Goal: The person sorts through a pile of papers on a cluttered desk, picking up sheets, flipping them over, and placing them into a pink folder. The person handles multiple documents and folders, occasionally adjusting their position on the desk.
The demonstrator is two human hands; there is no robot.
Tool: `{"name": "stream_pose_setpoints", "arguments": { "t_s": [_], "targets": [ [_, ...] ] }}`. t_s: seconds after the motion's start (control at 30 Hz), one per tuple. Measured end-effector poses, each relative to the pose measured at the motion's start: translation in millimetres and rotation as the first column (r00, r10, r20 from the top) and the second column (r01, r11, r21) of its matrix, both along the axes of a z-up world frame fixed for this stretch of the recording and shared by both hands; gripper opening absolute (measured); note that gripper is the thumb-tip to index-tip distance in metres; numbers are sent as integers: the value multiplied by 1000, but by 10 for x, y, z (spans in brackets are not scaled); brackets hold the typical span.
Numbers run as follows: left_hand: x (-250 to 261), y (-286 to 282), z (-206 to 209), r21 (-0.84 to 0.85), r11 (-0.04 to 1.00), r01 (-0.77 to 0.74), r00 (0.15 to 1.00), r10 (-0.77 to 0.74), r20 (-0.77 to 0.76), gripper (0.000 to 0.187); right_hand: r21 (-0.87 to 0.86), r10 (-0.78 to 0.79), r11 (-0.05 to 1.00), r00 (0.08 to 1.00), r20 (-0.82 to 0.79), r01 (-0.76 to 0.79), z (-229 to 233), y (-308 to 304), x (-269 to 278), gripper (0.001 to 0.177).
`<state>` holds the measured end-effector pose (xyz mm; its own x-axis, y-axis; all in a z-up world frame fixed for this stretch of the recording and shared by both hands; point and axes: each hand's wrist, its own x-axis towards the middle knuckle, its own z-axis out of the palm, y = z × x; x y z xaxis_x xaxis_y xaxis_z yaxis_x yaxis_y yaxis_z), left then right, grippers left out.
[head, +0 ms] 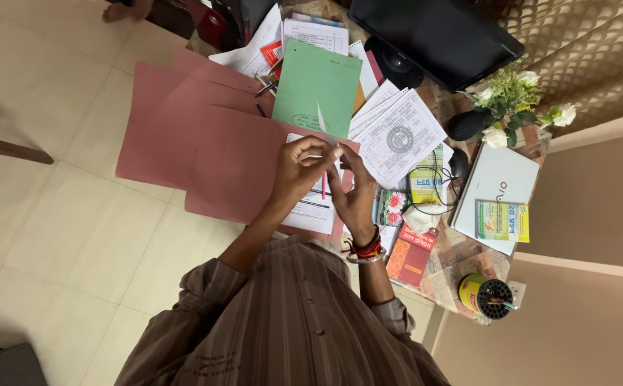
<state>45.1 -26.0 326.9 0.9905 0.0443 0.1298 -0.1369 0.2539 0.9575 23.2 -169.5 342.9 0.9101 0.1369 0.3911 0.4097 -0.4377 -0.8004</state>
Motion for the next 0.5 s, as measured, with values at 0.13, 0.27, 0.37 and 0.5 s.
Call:
{"name": "stream_pose_setpoints", "arguments": {
  "t_s": [0.13,0.27,0.37,0.5],
  "targets": [
    [17,85,4,232,973,-15,984,-28,178,17,92,-77,992,996,-40,81,-37,-127,14,21],
    [70,313,-69,381,886,-265,935,139,327,54,348,-68,934,997,-47,80,-95,-239,110,19],
    [156,583,-213,357,923,-140,958,35,285,81,435,-52,897,996,-75,79,-85,-351,101,19],
    [103,656,-461,237,955,176,969,-211,131,83,479,-154,853,976,-151,209,-66,-414,179,23]
  ]
}}
